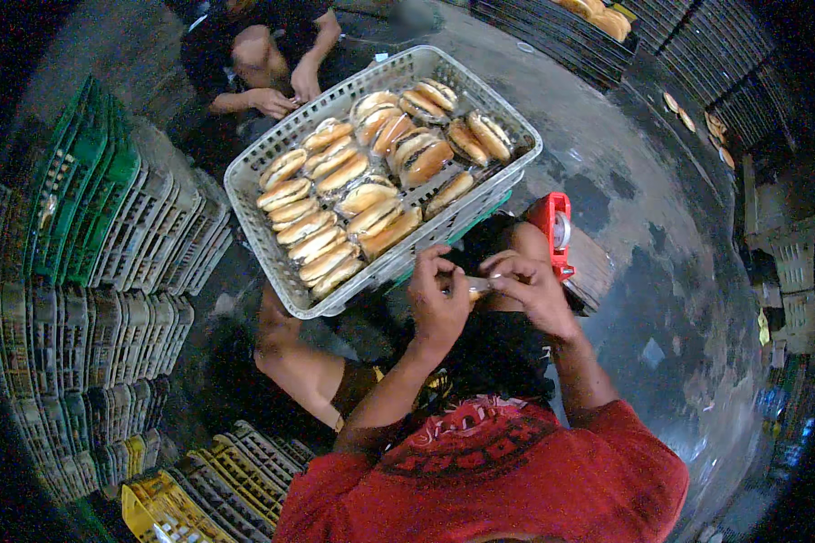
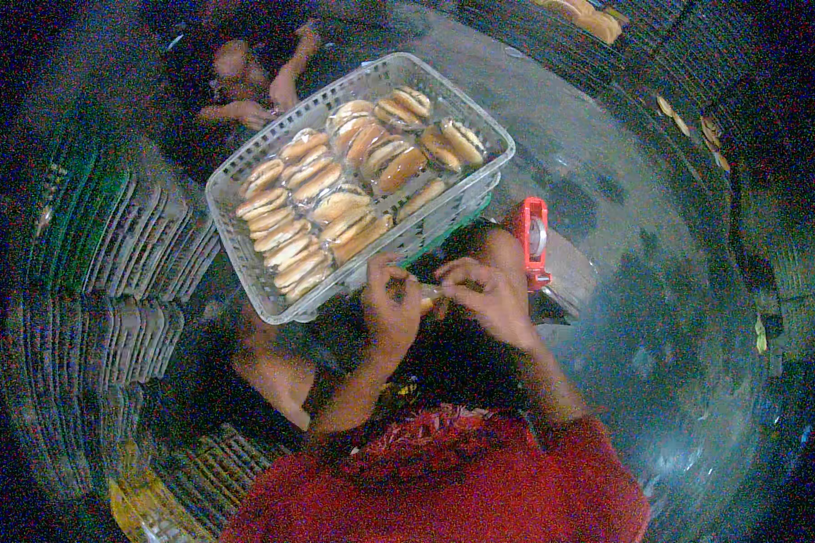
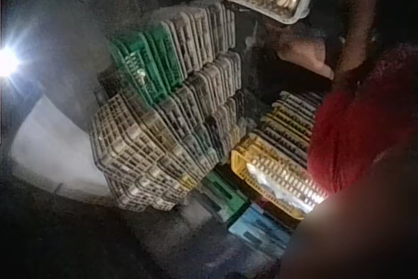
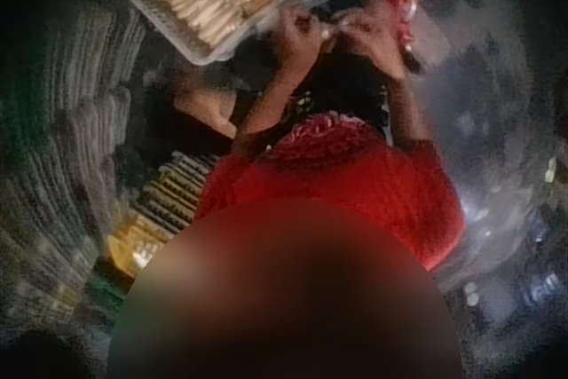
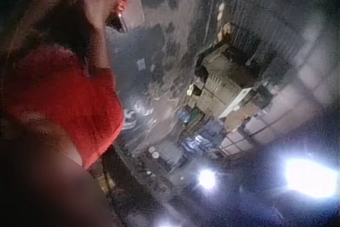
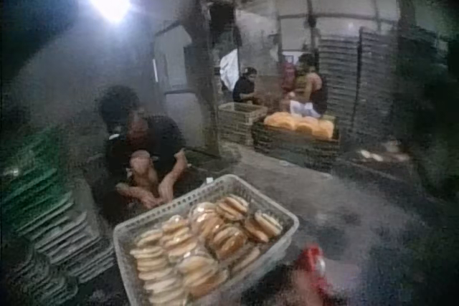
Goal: The person sits on the floor and repeatedly picks up buns from a green basket, places them into clear plastic bags, seals the bags, and arranges the packaged buns in a white basket. Another person nearby also handles buns.
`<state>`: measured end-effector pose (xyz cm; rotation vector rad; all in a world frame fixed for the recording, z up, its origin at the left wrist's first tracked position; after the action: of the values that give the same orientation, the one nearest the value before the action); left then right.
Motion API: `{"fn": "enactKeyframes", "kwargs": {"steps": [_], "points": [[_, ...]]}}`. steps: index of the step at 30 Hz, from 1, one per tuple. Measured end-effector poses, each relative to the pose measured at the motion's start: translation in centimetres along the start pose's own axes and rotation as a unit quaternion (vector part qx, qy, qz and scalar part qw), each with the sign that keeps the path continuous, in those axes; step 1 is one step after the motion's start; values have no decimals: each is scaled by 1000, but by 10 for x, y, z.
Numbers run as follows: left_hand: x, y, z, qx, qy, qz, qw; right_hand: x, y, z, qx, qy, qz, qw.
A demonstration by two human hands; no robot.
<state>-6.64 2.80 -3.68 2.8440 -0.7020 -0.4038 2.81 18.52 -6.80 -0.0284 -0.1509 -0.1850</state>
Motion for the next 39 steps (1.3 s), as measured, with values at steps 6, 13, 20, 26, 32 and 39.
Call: {"fn": "enactKeyframes", "kwargs": {"steps": [6,13,20,26,32,39], "points": [[4,23,13,59,63,-13,996,-21,-54,50,142,68,1,988],[-10,9,21,256,74,257,929,-27,-50,67,209,15,-16,978],[-62,55,-8,334,18,-5,942,-78,-77,107,365,254,-125,887],[-187,161,52,156,20,-75,985,-228,-92,84,396,321,-108,854],[-275,166,185,57,51,1,997,-293,-146,-7,659,231,63,713],[-277,118,266,-415,197,106,882,-304,-124,-31,621,142,154,755]]}}
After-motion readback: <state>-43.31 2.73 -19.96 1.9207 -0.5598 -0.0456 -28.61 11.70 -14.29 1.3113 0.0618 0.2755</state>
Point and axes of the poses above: each hand's wrist, its own x-axis away from the middle knuckle, its own y-axis out of the back of the hand, z = x × y, the point moved 8 cm from there along -x, towards the middle knuckle, and after that the axes turned 9 degrees about z, right-handed, at the moved point
